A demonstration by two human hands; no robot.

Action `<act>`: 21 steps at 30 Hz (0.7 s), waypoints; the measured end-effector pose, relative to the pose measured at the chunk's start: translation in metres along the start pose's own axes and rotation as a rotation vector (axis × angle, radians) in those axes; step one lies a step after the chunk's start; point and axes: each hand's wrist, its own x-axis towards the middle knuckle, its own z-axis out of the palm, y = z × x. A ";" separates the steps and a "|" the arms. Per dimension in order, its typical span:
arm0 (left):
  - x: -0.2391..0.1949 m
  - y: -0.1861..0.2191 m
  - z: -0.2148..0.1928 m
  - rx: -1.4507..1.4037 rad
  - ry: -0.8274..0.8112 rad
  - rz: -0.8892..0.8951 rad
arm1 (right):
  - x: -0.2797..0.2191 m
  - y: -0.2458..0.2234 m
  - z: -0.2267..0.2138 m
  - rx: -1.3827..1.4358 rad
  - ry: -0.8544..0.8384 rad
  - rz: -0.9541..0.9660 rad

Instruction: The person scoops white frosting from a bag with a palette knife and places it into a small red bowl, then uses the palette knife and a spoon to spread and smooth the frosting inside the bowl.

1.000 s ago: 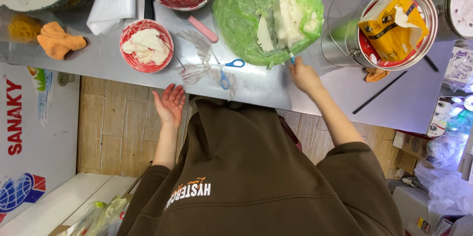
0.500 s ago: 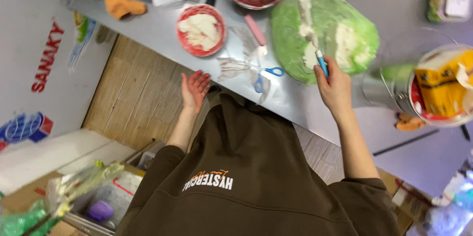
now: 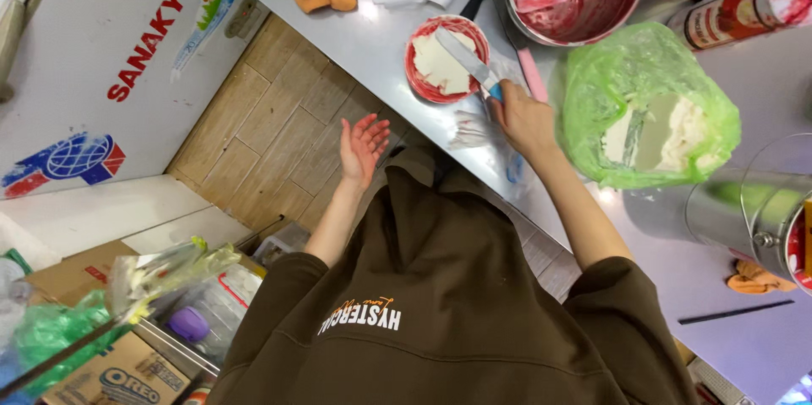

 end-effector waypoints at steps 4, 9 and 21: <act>0.002 0.034 0.015 0.281 -0.101 0.092 | 0.003 -0.002 -0.009 0.081 -0.023 0.044; 0.022 0.067 0.047 0.930 -0.198 0.558 | 0.000 -0.012 -0.012 0.427 -0.055 0.244; 0.111 0.047 0.056 0.342 -0.326 -0.156 | -0.075 -0.030 -0.066 1.609 0.006 0.665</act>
